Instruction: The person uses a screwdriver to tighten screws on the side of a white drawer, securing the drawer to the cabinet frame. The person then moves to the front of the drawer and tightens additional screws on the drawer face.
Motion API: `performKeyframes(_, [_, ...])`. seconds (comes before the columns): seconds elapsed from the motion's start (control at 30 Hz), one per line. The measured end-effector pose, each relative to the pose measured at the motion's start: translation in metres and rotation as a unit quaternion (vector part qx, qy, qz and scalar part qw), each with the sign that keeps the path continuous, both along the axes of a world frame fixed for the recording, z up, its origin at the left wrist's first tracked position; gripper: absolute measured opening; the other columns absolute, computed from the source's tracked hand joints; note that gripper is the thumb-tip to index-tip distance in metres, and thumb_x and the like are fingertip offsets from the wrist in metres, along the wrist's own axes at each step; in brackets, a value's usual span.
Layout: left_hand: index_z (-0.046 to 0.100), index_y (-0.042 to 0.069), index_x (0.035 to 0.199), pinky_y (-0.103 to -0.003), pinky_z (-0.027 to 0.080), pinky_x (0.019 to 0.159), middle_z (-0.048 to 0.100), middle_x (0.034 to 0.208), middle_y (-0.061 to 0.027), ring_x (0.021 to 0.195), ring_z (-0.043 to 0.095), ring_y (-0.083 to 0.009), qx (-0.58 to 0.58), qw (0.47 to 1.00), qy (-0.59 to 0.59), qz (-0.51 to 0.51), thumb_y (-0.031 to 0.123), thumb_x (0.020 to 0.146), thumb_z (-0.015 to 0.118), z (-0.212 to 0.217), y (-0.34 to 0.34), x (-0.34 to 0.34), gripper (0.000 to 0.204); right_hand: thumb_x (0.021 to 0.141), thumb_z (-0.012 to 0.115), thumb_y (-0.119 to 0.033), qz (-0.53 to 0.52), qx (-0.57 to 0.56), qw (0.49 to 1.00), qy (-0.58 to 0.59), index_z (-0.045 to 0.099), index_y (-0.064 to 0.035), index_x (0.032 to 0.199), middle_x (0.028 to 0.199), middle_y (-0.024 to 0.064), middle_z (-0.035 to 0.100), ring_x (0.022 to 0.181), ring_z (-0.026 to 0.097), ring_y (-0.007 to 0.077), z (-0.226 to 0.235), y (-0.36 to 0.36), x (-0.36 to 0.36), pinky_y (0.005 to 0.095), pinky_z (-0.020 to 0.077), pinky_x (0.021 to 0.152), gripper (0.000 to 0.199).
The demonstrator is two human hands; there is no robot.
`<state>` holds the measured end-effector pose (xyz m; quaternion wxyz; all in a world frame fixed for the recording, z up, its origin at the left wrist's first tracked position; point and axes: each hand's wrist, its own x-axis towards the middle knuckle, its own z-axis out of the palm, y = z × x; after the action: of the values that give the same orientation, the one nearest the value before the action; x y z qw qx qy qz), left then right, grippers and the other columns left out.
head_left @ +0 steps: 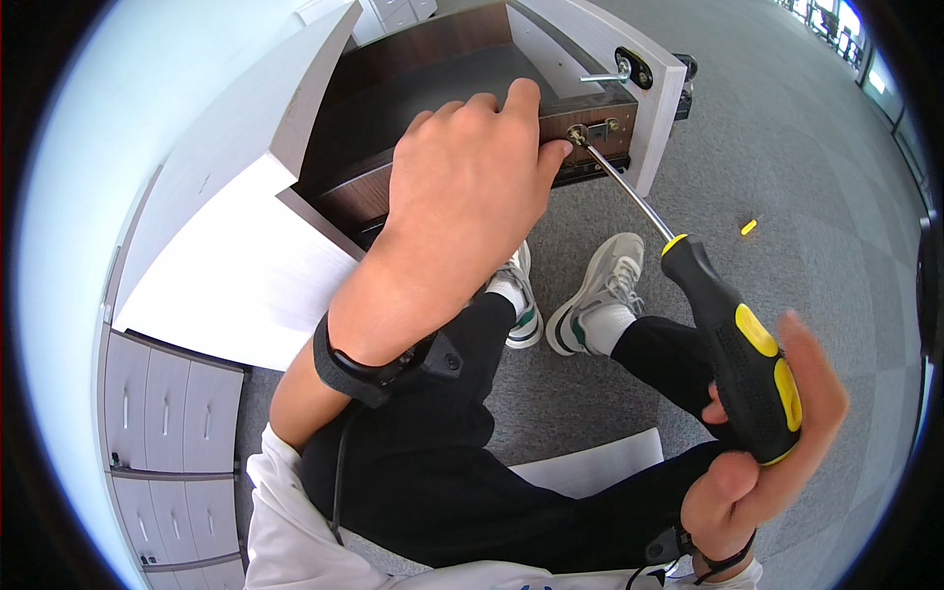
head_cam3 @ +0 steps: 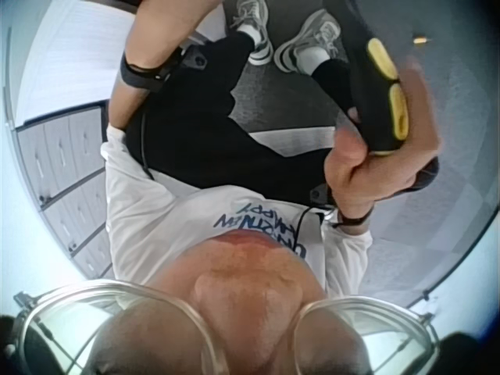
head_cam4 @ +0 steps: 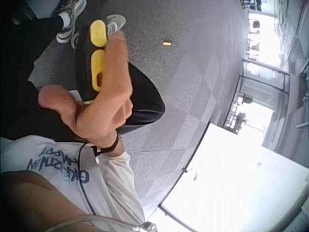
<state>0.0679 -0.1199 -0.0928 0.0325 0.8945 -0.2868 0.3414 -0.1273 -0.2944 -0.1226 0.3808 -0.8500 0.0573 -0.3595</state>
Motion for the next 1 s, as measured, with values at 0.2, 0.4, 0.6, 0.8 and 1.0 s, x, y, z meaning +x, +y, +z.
performKeyframes(0.2, [0.061, -0.001, 0.103, -0.043, 0.054, 0.062, 0.068, 0.077, -0.0178, 0.070, 0.069, -0.0375, -0.003, 1.000, 0.007, 0.003, 0.027, 0.091, 0.075, -0.001, 0.000, -0.001, 0.033, 0.098, 0.055, -0.022, 0.095, -0.209, 0.972, -0.045, 0.042, 0.0078, 0.140, 0.120, 0.0234, 0.057, 0.102, 0.057, 0.0262, 0.011, -0.015, 0.002, 0.0337, 0.0498, 0.083, 0.053])
performKeyframes(0.4, [0.061, 0.001, 0.092, -0.038, 0.057, 0.068, 0.068, 0.074, -0.0136, 0.071, 0.070, -0.0297, 0.014, 1.000, -0.021, 0.013, 0.030, 0.085, 0.079, -0.002, -0.002, -0.001, 0.034, 0.093, 0.057, -0.017, 0.086, -0.201, 0.975, -0.034, 0.043, 0.0073, 0.138, 0.123, 0.0250, 0.052, 0.105, 0.055, 0.0289, 0.012, -0.018, 0.005, 0.0372, 0.0484, 0.092, 0.053])
performKeyframes(0.6, [0.061, -0.001, 0.104, -0.043, 0.054, 0.065, 0.068, 0.078, -0.0169, 0.074, 0.069, -0.0368, 0.010, 1.000, -0.010, 0.014, 0.030, 0.090, 0.076, -0.002, -0.003, -0.002, 0.037, 0.096, 0.055, -0.020, 0.079, -0.155, 0.985, -0.019, 0.046, 0.0056, 0.135, 0.119, 0.0234, 0.053, 0.103, 0.056, 0.0278, 0.014, -0.017, 0.004, 0.0370, 0.0483, 0.091, 0.047])
performKeyframes(0.8, [0.061, -0.001, 0.104, -0.043, 0.055, 0.065, 0.068, 0.078, -0.0169, 0.074, 0.069, -0.0368, 0.007, 1.000, -0.004, 0.014, 0.029, 0.090, 0.076, -0.002, -0.003, -0.002, 0.035, 0.086, 0.060, -0.004, 0.048, -0.218, 0.971, -0.084, 0.047, -0.0016, 0.133, 0.120, 0.0237, 0.052, 0.104, 0.055, 0.0285, 0.013, -0.012, 0.010, 0.0398, 0.0481, 0.090, 0.049])
performKeyframes(1.0, [0.061, 0.000, 0.105, -0.043, 0.054, 0.065, 0.067, 0.077, -0.0171, 0.074, 0.069, -0.0372, 0.006, 1.000, -0.008, 0.007, 0.027, 0.090, 0.076, -0.002, -0.002, -0.002, 0.034, 0.077, 0.065, -0.006, 0.094, -0.234, 0.964, -0.084, 0.047, -0.0045, 0.132, 0.124, 0.0259, 0.053, 0.108, 0.056, 0.0309, 0.016, -0.011, 0.009, 0.0426, 0.0483, 0.092, 0.058])
